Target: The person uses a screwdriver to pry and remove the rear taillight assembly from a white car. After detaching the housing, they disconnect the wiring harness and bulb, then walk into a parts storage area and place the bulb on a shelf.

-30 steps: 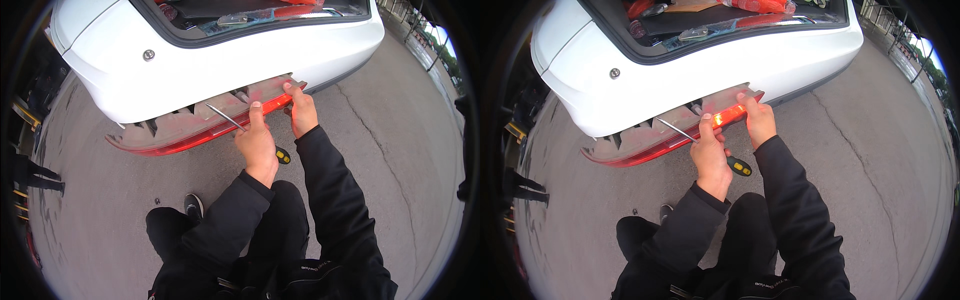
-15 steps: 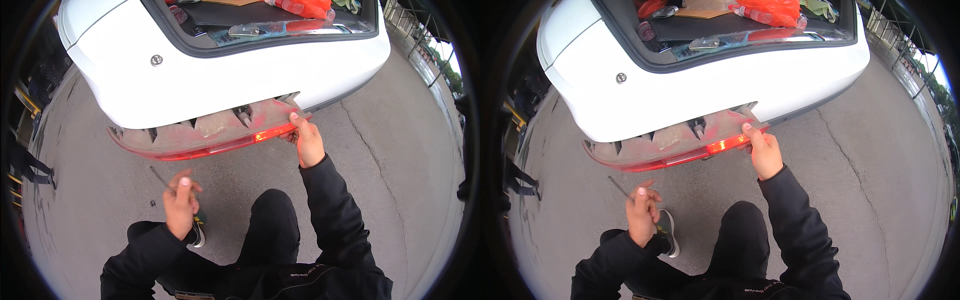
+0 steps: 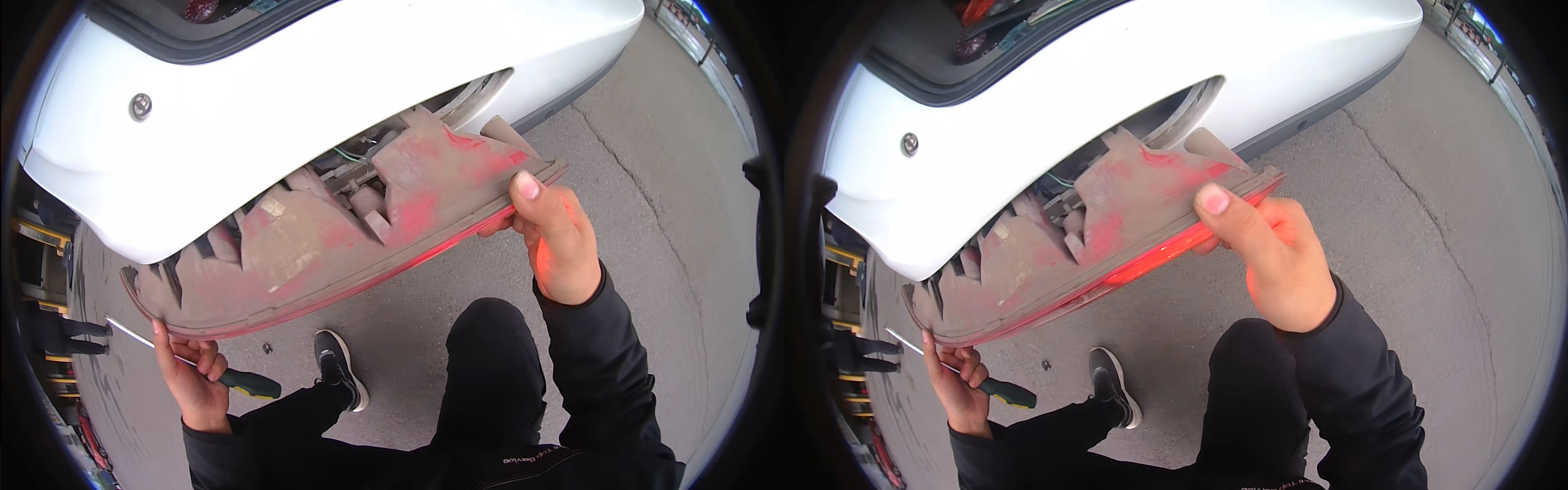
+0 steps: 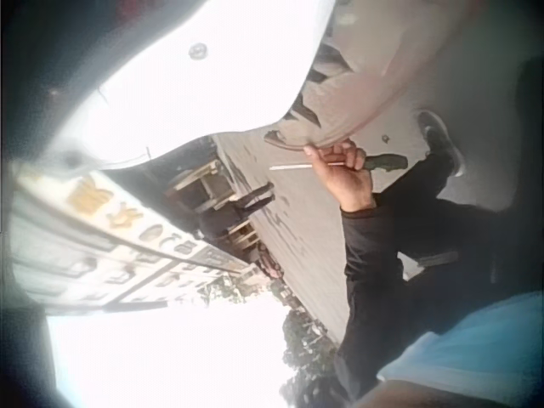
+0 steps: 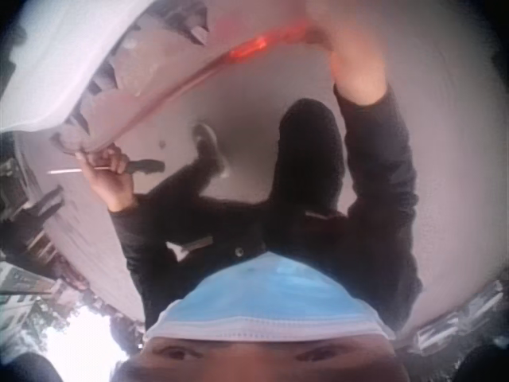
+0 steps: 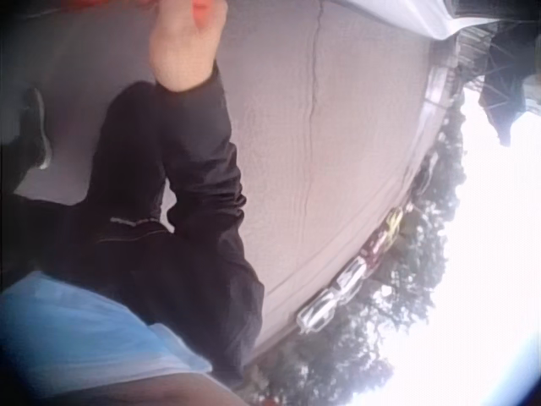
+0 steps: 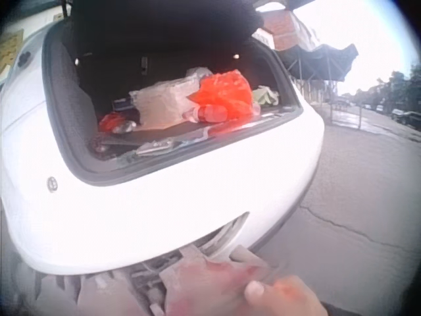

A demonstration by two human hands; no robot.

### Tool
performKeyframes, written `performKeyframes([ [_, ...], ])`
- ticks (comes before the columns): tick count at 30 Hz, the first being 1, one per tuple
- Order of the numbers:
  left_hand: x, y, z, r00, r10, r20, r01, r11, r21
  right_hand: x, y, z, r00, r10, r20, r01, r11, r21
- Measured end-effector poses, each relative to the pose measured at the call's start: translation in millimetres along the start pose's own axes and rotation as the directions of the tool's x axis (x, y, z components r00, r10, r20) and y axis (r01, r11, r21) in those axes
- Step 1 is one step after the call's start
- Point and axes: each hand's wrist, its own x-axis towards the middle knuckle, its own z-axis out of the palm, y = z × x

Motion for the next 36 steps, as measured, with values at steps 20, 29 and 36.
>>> performKeyframes([
  [20,-4,-6,9,0.994,0.036,-0.104,-0.034,0.999,0.027,-10,-8,-1,0.997,-0.027,-0.068,0.026,1.000,-0.017],
  [29,-5,-5,3,0.999,0.008,-0.043,-0.005,0.998,0.058,-17,-6,-5,0.999,0.000,-0.052,-0.001,1.000,-0.002],
  [36,-2,-5,-19,0.986,-0.135,0.098,0.136,0.991,0.000,0,3,3,0.999,0.032,-0.013,-0.031,0.999,0.038],
])
